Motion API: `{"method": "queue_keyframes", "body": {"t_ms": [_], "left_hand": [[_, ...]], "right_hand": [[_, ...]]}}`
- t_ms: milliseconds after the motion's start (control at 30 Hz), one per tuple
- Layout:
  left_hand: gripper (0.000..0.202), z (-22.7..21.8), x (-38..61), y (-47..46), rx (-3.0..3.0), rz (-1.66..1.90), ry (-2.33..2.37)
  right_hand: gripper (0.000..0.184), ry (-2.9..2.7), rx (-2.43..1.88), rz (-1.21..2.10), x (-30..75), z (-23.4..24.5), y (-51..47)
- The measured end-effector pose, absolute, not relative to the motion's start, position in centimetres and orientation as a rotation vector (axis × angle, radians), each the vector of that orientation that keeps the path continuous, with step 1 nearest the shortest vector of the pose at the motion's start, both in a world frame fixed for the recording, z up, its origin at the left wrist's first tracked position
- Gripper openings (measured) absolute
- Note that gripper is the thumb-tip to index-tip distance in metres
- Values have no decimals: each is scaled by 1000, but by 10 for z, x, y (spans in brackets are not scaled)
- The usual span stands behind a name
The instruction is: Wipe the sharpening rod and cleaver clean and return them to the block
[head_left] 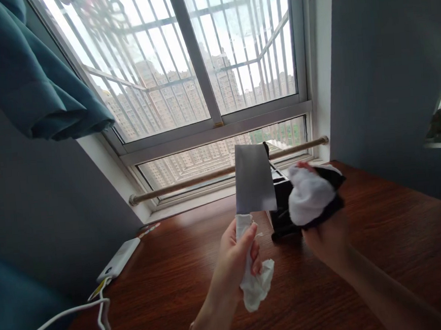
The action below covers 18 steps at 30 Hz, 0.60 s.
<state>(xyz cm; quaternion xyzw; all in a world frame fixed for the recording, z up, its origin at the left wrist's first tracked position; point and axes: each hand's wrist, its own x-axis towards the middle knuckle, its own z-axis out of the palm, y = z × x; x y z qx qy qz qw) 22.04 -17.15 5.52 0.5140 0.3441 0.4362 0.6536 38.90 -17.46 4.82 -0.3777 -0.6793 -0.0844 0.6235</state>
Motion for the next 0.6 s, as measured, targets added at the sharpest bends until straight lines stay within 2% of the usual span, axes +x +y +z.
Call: {"method": "queue_keyframes", "body": {"t_ms": [167, 300, 467, 600], "left_hand": [[33, 44, 228, -168, 1256, 947, 831], [31, 43, 226, -164, 1277, 928, 830], [27, 49, 220, -165, 1286, 958, 832], [27, 53, 214, -161, 1261, 945, 802]], "right_hand": [[53, -1969, -810, -86, 364, 38, -162], [58, -1979, -792, 27, 369, 37, -153], [59, -1908, -921, -86, 389, 37, -141], [47, -1732, -1144, -175, 414, 38, -127]]}}
